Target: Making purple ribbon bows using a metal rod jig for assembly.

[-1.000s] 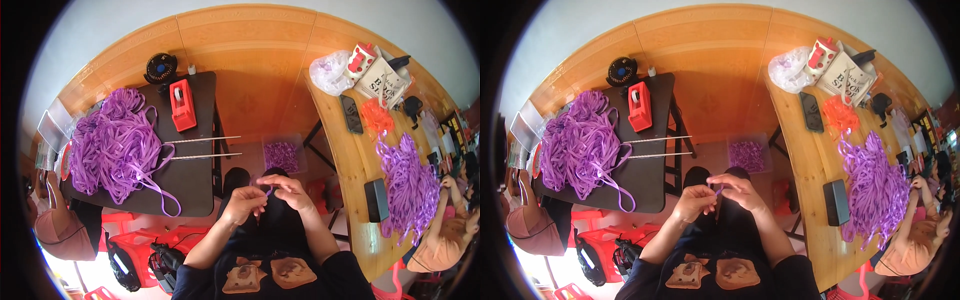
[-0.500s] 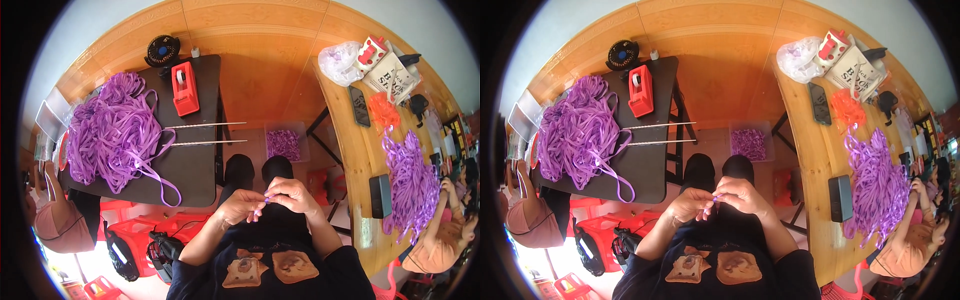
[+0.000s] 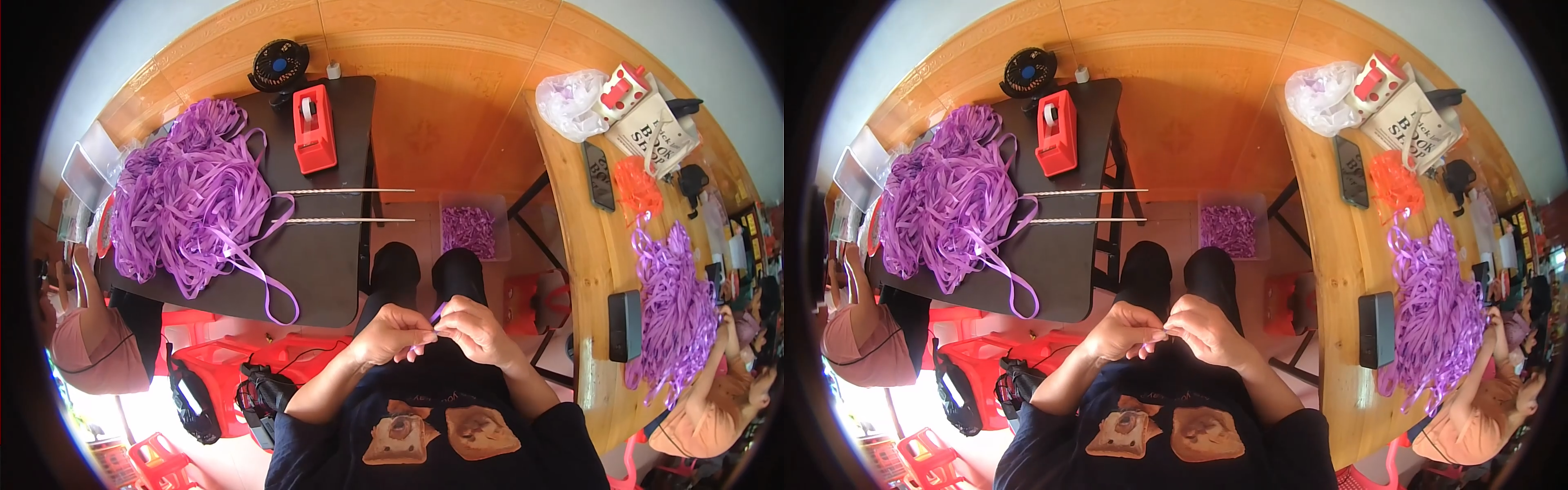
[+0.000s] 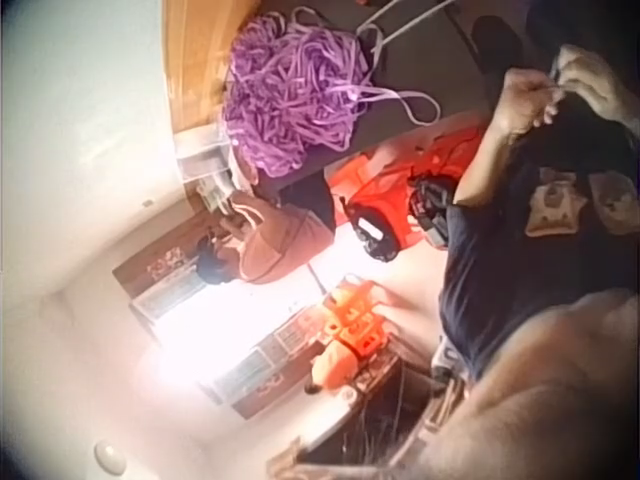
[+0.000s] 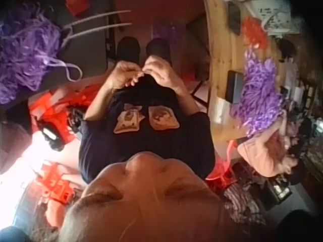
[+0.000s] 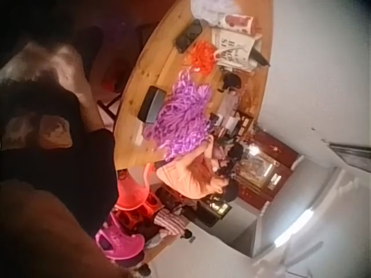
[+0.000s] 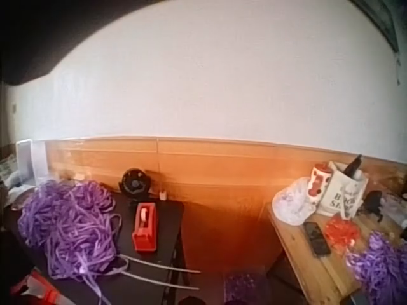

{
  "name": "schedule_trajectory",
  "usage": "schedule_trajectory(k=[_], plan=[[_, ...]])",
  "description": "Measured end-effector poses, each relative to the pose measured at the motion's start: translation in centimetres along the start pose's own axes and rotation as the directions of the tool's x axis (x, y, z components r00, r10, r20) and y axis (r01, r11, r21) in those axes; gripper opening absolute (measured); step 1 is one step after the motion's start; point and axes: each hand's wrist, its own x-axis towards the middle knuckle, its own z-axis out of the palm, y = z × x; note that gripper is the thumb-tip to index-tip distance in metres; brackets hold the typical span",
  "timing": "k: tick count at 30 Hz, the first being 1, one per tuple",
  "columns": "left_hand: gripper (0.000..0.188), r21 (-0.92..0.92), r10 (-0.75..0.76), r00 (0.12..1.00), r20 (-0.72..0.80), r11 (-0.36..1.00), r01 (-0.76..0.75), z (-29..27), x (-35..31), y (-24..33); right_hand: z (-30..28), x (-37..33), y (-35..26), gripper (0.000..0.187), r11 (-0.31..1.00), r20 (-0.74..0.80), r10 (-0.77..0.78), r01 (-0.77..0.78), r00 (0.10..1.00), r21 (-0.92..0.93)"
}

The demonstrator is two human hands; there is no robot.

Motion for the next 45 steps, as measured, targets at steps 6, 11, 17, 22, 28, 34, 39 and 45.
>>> schedule_trajectory(k=[6, 11, 17, 22, 28, 34, 39, 45], plan=[[0.009, 0.381, 0.357, 0.927, -0.113, 0.877, -0.291, 1.7, -0.5, -0.2, 0.4, -0.3, -0.5, 0.014, 0.994, -0.048, 0.103, -0.101, 0.994, 0.041], [0.014, 0.932, 0.710, 0.617, 0.341, -0.167, -0.323, 2.7, -0.7, -0.2, 1.2, -0.3, -1.0, 0.008, 0.963, -0.105, 0.261, -0.252, 0.960, 0.092], [0.019, 0.918, 0.631, 0.668, 0.394, -0.312, -0.245, 1.3, -0.1, -1.6, 1.8, -1.4, 1.4, 0.007, 0.754, 0.019, 0.558, -0.516, 0.830, 0.407], [0.005, 0.853, 0.756, 0.653, 0.041, 0.315, -0.417, 0.1, 0.5, -2.5, 0.7, -0.3, 0.9, 0.011, 0.855, 0.145, 0.427, -0.451, 0.892, 0.255], [0.012, 0.265, 0.147, 0.972, -0.185, 0.960, -0.095, -0.8, -0.3, -2.1, 0.0, -0.1, 1.8, 0.021, 0.982, 0.050, 0.078, -0.069, 0.996, -0.174], [0.014, 0.002, 0.048, 0.990, -0.129, 0.999, -0.048, -1.6, 0.1, -2.9, 0.2, -0.4, 1.9, 0.021, 0.893, 0.016, -0.087, 0.085, 0.996, -0.442], [0.012, -0.054, 0.002, 0.996, -0.084, 0.999, -0.006, -2.3, 0.7, -3.6, 0.4, -0.3, 2.6, 0.021, 0.830, -0.065, -0.134, 0.077, 0.989, -0.552], [0.010, -0.046, 0.216, 0.942, -0.259, 0.971, -0.235, -2.9, 4.1, -3.3, -0.1, 2.1, 6.5, 0.015, 0.780, -0.210, -0.235, 0.055, 0.949, -0.624]])
